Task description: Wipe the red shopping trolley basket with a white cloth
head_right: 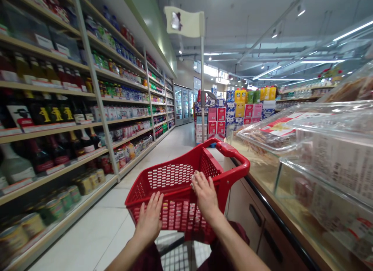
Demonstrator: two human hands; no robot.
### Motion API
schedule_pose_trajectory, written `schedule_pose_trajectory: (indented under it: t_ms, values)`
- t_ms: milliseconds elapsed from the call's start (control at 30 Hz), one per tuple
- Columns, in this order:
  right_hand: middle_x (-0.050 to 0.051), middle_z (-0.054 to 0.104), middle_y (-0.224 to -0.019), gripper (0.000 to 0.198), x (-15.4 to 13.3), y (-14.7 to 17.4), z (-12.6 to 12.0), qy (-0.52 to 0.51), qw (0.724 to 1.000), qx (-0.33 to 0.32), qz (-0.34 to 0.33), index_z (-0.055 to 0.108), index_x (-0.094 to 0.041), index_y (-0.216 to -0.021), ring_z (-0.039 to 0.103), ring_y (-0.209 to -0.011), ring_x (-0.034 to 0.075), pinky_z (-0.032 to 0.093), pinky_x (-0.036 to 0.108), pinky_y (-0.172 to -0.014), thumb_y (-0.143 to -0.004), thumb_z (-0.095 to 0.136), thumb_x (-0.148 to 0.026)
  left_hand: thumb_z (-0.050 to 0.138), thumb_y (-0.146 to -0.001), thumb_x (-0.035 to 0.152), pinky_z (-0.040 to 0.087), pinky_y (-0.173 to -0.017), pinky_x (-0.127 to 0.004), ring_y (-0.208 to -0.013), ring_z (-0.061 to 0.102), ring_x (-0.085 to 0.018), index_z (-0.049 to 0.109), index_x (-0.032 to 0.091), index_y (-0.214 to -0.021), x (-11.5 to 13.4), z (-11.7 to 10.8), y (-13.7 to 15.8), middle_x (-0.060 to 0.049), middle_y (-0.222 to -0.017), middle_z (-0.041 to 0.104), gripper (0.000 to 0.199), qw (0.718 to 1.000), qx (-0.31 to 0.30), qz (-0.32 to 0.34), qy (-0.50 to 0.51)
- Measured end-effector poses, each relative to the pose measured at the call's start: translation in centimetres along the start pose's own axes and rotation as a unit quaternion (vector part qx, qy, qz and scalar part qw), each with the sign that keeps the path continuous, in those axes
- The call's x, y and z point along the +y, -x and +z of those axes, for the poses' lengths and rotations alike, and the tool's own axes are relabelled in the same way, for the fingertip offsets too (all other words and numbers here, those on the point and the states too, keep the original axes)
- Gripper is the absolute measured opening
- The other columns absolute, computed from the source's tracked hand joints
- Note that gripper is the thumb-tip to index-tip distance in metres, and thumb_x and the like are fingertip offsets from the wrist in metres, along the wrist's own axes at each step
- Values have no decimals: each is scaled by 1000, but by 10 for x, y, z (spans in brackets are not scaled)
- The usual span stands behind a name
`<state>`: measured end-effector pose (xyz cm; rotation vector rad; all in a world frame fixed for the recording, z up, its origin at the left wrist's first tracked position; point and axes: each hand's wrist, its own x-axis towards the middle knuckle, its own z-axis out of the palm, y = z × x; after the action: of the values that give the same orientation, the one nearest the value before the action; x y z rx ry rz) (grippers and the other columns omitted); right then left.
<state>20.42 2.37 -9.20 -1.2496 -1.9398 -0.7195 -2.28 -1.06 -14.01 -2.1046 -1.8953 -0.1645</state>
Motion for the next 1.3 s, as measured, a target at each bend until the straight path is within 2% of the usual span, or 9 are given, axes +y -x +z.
schedule_pose_trajectory:
  t_ms: [133, 367, 533, 600, 767, 833, 1033, 1233, 1300]
  values:
    - [6, 49, -124, 37, 27, 0, -12, 24, 997, 27, 63, 54, -21, -113, 36, -120, 21, 23, 41, -97, -85, 32, -13, 38, -64, 16, 16, -102, -49, -131, 7, -23, 13, 15, -135, 4, -2, 0, -7, -143, 9, 75, 1000, -6, -7, 15]
    - [2, 48, -125, 37, -27, 1, 8, -14, 999, -18, -40, 53, -25, -114, 38, -119, 17, 21, 36, -98, -86, 33, -13, 37, -64, 14, 17, -101, -49, -131, 7, -23, 11, 16, -135, 2, -3, 2, -6, -143, 7, 76, 1000, -6, 2, 3]
    - [5, 50, -124, 39, 23, -3, -13, 27, 997, 15, 65, 55, -21, -113, 37, -120, 21, 23, 41, -97, -83, 31, -9, 38, -64, 14, 15, -102, -50, -131, 7, -24, 13, 14, -135, 5, -5, 2, -7, -143, 7, 75, 1000, -10, -3, 10]
    - [6, 49, -124, 39, 29, -3, -15, 34, 996, 20, 77, 55, -20, -113, 36, -120, 22, 23, 42, -97, -83, 32, -9, 39, -64, 15, 15, -102, -50, -131, 6, -24, 14, 14, -134, 7, -7, 2, -7, -143, 8, 74, 1000, -14, -7, 14]
    - [3, 47, -126, 39, -18, -1, 6, -15, 999, -28, -3, 53, -24, -115, 39, -118, 19, 24, 38, -97, -85, 33, -11, 37, -66, 15, 17, -102, -49, -131, 7, -23, 14, 15, -134, 7, -8, 3, -7, -143, 8, 72, 1000, -15, -5, 10]
    - [3, 47, -126, 38, -23, -1, 7, -23, 999, -33, -15, 52, -25, -115, 39, -119, 18, 24, 37, -97, -85, 32, -12, 35, -66, 14, 17, -101, -49, -131, 7, -23, 14, 15, -134, 5, -9, 3, -6, -143, 8, 71, 1000, -13, -4, 6]
    - [6, 49, -124, 37, 20, -4, -13, 22, 996, 24, 81, 55, -21, -112, 37, -119, 22, 24, 42, -96, -85, 32, -12, 38, -65, 14, 16, -102, -49, -131, 6, -24, 13, 14, -134, 7, -12, 3, -7, -143, 10, 73, 1000, -22, -10, 11]
    - [2, 49, -125, 36, -29, -2, 9, -23, 999, -25, -20, 55, -25, -112, 39, -118, 18, 22, 38, -98, -86, 33, -14, 37, -67, 15, 18, -101, -50, -131, 8, -24, 13, 15, -134, 7, -13, 4, -8, -143, 12, 72, 1000, -20, -2, 6]
    - [2, 49, -124, 36, -27, -2, 8, -24, 999, -21, -20, 54, -25, -113, 39, -118, 18, 22, 37, -99, -86, 33, -14, 36, -66, 14, 18, -101, -50, -131, 8, -24, 12, 15, -134, 5, -13, 4, -7, -143, 12, 72, 1000, -20, -1, 3]
